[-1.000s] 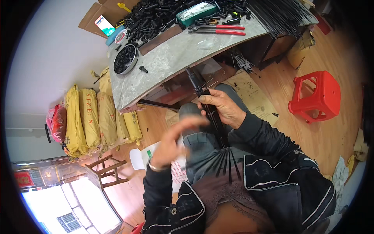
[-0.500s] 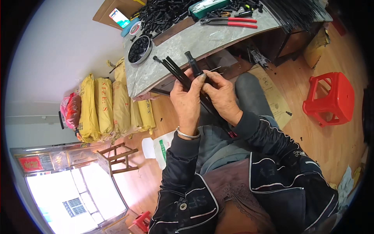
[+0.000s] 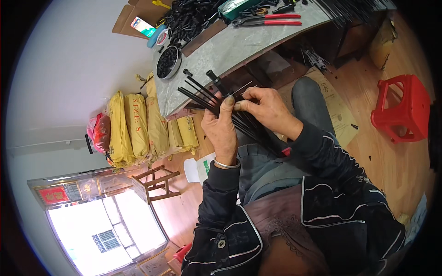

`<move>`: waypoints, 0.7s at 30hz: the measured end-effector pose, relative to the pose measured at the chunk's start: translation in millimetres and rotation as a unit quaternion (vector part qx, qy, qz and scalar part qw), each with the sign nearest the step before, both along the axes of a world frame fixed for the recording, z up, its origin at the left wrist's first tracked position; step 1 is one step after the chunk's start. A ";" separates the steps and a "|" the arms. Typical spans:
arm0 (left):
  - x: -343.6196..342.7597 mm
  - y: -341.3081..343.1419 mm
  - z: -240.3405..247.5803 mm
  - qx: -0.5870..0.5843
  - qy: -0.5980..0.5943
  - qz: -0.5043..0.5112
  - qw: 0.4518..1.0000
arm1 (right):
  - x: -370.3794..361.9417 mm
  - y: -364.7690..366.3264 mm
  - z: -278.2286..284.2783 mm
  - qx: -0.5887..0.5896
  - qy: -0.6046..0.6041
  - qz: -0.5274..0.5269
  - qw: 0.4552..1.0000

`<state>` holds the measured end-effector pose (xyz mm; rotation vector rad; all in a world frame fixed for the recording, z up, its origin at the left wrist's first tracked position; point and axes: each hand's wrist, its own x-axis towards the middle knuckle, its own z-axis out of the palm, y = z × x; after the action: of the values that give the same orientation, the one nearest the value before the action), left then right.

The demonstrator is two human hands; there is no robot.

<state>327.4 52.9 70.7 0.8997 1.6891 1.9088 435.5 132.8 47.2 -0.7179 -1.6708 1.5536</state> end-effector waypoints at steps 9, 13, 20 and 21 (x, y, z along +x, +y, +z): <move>0.9 -9.3 2.6 -0.036 0.043 -0.002 0.998 | -1.2 28.3 -16.3 -0.263 0.083 0.257 0.926; -5.8 -16.3 1.7 -0.031 0.043 -0.005 0.999 | -8.6 19.9 -10.4 -0.193 0.031 0.241 0.951; -4.0 -16.3 7.4 -0.032 0.045 -0.022 0.998 | -2.6 13.9 -0.2 -0.169 0.004 0.189 0.967; -3.2 -16.3 6.8 -0.032 0.043 -0.024 0.998 | -3.0 14.1 -1.3 -0.191 0.019 0.196 0.961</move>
<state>324.1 36.7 77.5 1.0014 1.7511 1.7978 432.6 146.9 45.9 -0.5605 -1.5651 2.1972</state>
